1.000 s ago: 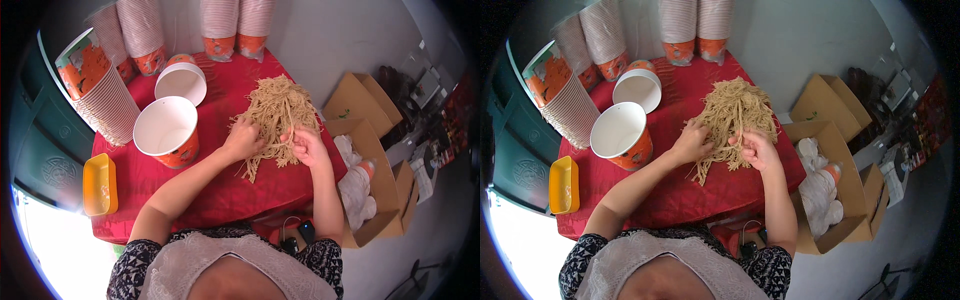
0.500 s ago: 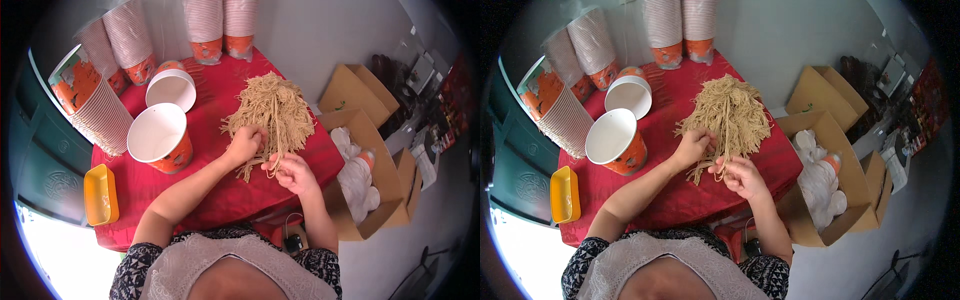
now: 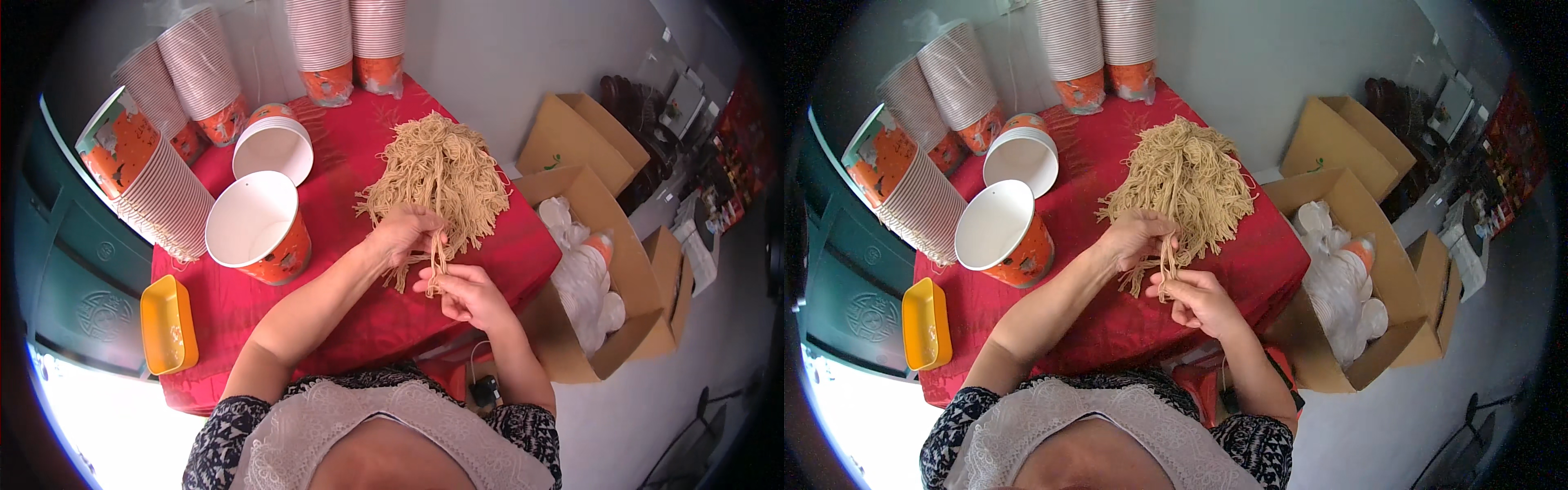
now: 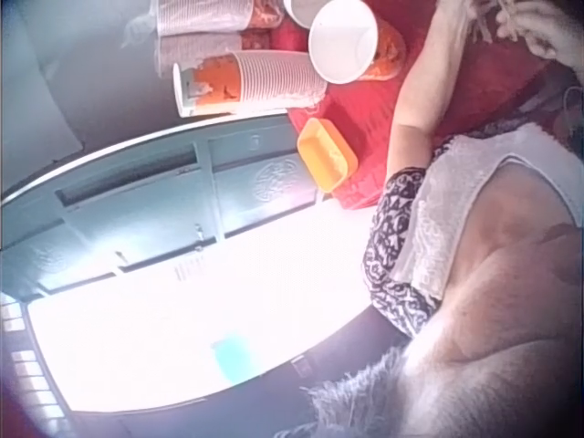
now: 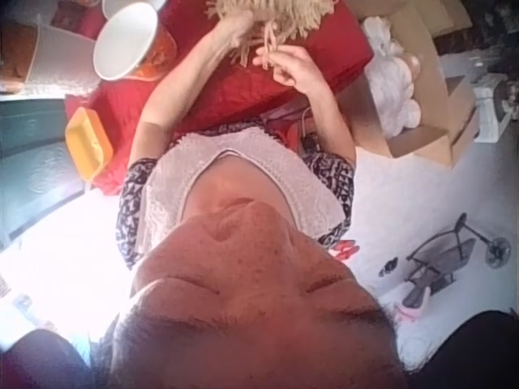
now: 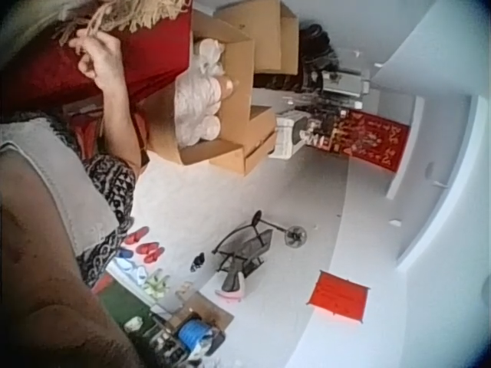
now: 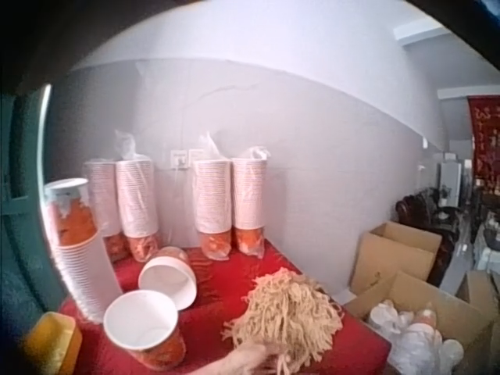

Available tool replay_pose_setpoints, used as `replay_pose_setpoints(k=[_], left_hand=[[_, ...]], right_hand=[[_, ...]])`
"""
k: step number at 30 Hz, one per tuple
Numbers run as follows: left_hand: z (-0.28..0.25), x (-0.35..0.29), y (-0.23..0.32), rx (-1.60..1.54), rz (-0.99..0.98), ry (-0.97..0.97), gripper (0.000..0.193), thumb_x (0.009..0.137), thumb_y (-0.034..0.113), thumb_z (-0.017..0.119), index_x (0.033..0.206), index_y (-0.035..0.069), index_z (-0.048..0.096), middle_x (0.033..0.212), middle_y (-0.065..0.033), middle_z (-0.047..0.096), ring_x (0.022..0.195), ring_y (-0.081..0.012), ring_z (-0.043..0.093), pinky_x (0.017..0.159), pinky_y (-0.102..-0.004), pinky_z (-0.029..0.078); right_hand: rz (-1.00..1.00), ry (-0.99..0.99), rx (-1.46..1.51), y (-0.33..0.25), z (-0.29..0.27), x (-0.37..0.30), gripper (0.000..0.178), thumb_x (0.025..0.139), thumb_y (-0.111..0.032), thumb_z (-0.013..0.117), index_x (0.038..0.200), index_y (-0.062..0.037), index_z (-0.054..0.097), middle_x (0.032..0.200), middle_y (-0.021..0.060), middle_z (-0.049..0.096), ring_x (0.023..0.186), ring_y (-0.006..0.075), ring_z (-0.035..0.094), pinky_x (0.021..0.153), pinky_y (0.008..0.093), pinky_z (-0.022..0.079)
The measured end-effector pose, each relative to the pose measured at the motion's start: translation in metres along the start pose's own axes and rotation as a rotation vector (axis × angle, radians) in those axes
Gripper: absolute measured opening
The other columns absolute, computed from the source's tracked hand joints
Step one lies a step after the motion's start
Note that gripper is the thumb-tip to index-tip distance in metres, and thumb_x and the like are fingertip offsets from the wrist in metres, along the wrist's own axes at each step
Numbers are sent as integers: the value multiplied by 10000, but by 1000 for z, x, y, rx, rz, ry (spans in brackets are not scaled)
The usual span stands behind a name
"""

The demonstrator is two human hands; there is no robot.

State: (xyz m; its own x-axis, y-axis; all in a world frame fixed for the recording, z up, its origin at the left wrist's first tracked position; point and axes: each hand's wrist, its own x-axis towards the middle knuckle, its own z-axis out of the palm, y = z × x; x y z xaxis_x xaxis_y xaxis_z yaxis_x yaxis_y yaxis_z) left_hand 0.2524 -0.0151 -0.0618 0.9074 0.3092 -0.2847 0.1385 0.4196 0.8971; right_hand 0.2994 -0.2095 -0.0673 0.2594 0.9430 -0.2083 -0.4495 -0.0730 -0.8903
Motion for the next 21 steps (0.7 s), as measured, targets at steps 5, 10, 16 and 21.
replay_pose_setpoints(k=[5, 10, 16, 21], left_hand=[[-1, 1, 3, 286, 178, 134, 122, 869, 73, 703, 817, -11, 632, 692, -86, 667, 522, -135, 600, 468, -279, 490], [7, 2, 2, 629, 301, 245, 216, 830, 99, 749, 739, 2, 578, 644, -80, 636, 519, -129, 604, 452, -302, 467], [26, -8, 0, 1038, 447, 405, 303, 771, 176, 808, 761, 6, 557, 627, -134, 604, 595, -239, 623, 557, -385, 478], [36, -20, -4, 1103, 535, 339, 287, 781, 121, 764, 924, 15, 539, 696, -169, 616, 654, -341, 651, 610, -423, 508]], right_hand=[[-345, 469, -485, -9, -3, 1, 220, 989, -118, 570, 1127, 32, 651, 683, -13, 575, 492, 42, 511, 420, 195, 368], [-362, 547, -543, -39, -20, 33, 175, 977, -115, 554, 989, 7, 679, 678, -11, 589, 477, 40, 483, 394, 206, 339], [-283, 505, -237, -55, -49, 100, 174, 960, -118, 540, 916, 16, 644, 766, 86, 653, 466, 92, 483, 373, 242, 336], [-141, 460, -178, -67, -49, 133, 194, 897, -132, 576, 748, -8, 587, 675, 95, 633, 419, 109, 449, 359, 276, 318]])
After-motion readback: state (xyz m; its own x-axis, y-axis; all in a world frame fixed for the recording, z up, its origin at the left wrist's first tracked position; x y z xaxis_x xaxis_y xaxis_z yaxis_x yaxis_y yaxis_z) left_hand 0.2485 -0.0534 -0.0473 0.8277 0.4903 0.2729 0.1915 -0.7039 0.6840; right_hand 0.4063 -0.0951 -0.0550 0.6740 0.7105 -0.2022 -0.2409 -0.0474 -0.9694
